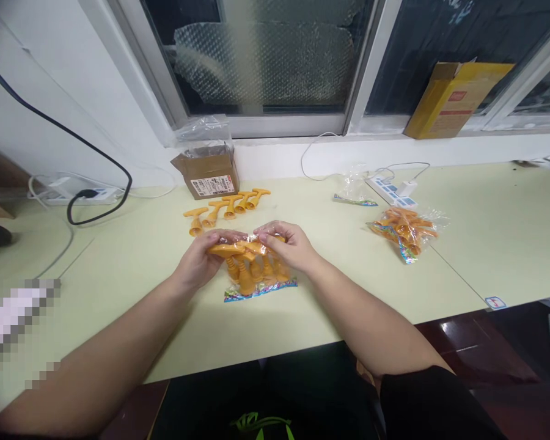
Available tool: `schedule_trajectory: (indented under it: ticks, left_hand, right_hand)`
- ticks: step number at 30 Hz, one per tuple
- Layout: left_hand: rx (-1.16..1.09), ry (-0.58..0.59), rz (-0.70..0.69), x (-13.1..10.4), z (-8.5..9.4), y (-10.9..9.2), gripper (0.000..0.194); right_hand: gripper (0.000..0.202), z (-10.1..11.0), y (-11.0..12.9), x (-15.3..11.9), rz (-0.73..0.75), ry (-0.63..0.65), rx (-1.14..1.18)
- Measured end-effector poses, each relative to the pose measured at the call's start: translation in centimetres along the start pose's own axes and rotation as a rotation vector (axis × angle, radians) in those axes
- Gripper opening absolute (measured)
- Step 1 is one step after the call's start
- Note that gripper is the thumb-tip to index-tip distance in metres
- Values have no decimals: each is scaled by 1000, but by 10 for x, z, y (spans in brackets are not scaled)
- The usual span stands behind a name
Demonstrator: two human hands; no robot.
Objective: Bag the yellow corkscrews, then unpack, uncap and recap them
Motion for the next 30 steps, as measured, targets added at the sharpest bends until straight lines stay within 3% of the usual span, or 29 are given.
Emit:
schedule_trajectory:
  ticks: [3, 6, 13, 18, 21, 25, 30]
  left_hand:
    - [118, 31, -65, -2, 0, -11, 31]
    - [246, 10, -106, -4, 4, -19, 26]
    - [332, -71, -153, -7, 4, -27, 24]
    - [232, -61, -128, -5, 4, -18, 25]
    - [155, -19, -36, -2, 4, -6, 31]
    - [174, 4, 73, 0, 7, 7, 36]
    - [249, -38, 14, 1, 11, 5, 32]
  right_hand:
    - [17, 2, 18, -2, 116, -27, -27]
    - [13, -2, 23, -3, 144, 46, -19]
    - [28, -10, 11, -5, -24, 162, -41]
    - [17, -7, 7, -4, -26, 81, -9]
    - [21, -3, 5, -2, -29, 6, 8]
    - [30, -4, -1, -1, -88, -3, 17]
    - [33, -3, -10, -1, -124, -39, 52]
Point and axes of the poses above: each hand's wrist, its own x-axis towards the middle knuckle, its own z-axis out of the back of the hand, y = z × x, the point moved 9 cm from there along x, towards the middle knuckle, and after that the axes turned 8 degrees about -x, right-handed, at the moved point
